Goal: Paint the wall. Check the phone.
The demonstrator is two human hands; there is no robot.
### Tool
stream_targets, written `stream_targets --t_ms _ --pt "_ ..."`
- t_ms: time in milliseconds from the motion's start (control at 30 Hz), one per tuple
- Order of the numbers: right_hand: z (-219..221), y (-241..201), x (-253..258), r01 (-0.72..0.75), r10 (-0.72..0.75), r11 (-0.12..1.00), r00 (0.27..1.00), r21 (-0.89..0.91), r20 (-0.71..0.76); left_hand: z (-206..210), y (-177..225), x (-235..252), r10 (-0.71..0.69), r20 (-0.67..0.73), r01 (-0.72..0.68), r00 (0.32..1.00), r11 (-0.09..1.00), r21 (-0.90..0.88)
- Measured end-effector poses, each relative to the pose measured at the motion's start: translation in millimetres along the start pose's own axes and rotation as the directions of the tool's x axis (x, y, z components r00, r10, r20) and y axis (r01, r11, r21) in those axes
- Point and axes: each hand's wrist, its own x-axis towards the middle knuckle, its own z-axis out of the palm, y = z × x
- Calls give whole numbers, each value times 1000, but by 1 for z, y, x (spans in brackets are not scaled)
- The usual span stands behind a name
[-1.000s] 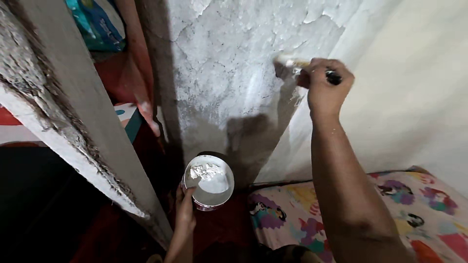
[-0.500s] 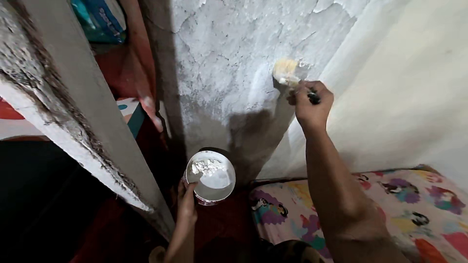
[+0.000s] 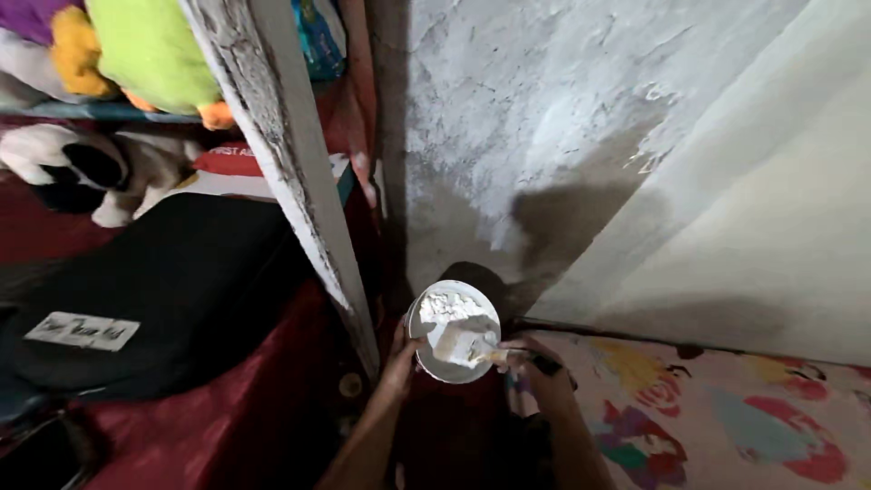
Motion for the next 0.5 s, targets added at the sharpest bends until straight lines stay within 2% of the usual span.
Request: stream_targets --t_ms 133,200,233,300,367,400,500 --pt "0 29 -32 27 -27 993 1000 -118 -1 -8 -22 -53 -8 -116 7 993 1000 -12" --pt "-5 42 -47 -94 94 990 996 -109 3 -13 -30 -74 -21 -176 15 984 999 -33" --pt "-6 48 -53 -193 194 980 981 -41 19 -14 -30 -84 -38 -204 28 978 998 -49" --pt "-1 59 -64 -421 416 892 907 165 64 -15 -27 -105 -77 -251 61 965 996 -70" --pt "11 63 -69 -587 557 767 809 259 187 -12 -22 -125 -93 -251 80 964 995 -62" --pt "16 62 -71 -623 578 735 782 267 235 -11 -20 -133 -83 -240 73 967 996 -47" --pt "21 59 -76 -633 563 735 770 243 302 -13 -19 -145 -34 -210 29 977 999 -26"
